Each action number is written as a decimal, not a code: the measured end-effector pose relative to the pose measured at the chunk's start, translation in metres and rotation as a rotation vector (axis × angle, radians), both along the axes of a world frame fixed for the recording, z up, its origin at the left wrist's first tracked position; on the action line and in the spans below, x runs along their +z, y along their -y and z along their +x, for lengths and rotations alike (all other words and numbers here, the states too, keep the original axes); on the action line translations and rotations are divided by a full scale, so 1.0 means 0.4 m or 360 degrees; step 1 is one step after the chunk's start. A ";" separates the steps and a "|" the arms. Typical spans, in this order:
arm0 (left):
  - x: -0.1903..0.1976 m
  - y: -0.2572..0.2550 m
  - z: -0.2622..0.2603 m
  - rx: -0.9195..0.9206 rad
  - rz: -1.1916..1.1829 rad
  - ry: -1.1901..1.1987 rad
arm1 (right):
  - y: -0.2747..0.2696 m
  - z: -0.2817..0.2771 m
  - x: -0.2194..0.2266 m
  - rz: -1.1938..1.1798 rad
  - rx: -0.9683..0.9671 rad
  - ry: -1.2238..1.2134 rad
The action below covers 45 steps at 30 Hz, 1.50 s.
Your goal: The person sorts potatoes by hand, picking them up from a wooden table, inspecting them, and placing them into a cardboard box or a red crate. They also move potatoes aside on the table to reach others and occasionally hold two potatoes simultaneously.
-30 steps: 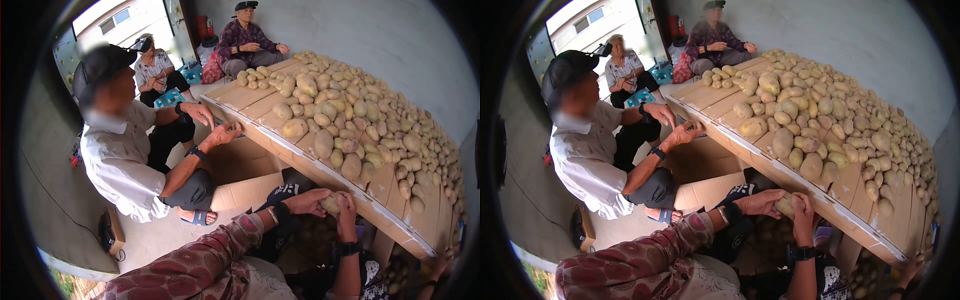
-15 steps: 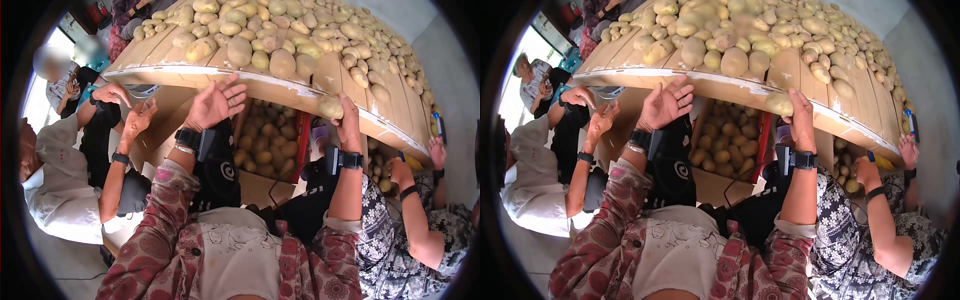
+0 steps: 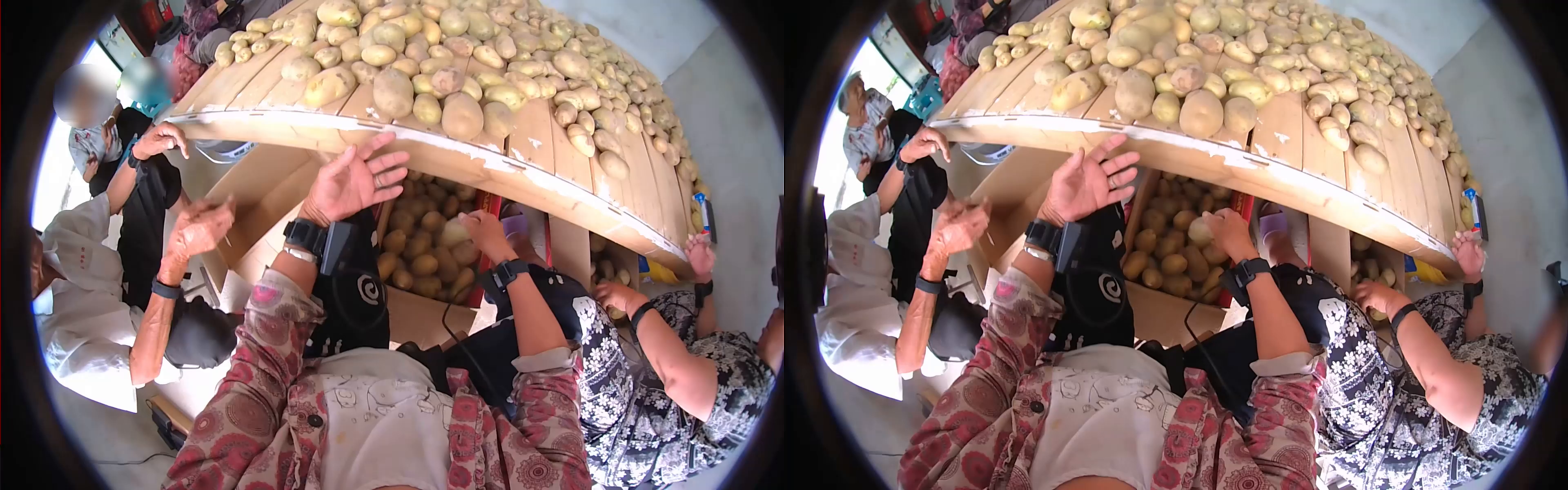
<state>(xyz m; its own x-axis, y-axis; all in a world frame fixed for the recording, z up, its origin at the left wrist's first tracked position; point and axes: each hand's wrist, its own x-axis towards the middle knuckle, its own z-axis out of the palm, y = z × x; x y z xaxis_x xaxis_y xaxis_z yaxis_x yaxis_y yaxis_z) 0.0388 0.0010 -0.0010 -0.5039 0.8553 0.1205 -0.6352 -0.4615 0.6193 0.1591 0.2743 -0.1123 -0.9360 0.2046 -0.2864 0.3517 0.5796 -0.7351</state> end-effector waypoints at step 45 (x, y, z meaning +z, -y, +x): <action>0.005 -0.021 0.015 -0.0076 -0.0116 -0.0078 | -0.216 -0.073 0.341 -0.2140 -0.0663 -0.0989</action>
<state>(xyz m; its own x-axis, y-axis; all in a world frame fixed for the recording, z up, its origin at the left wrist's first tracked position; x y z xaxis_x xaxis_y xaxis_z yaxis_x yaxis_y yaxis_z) 0.0448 0.0094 0.0011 -0.4572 0.8857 0.0804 -0.6238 -0.3838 0.6809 0.1299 0.3606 0.0242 -0.9176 0.3919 -0.0663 -0.2350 -0.6694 -0.7047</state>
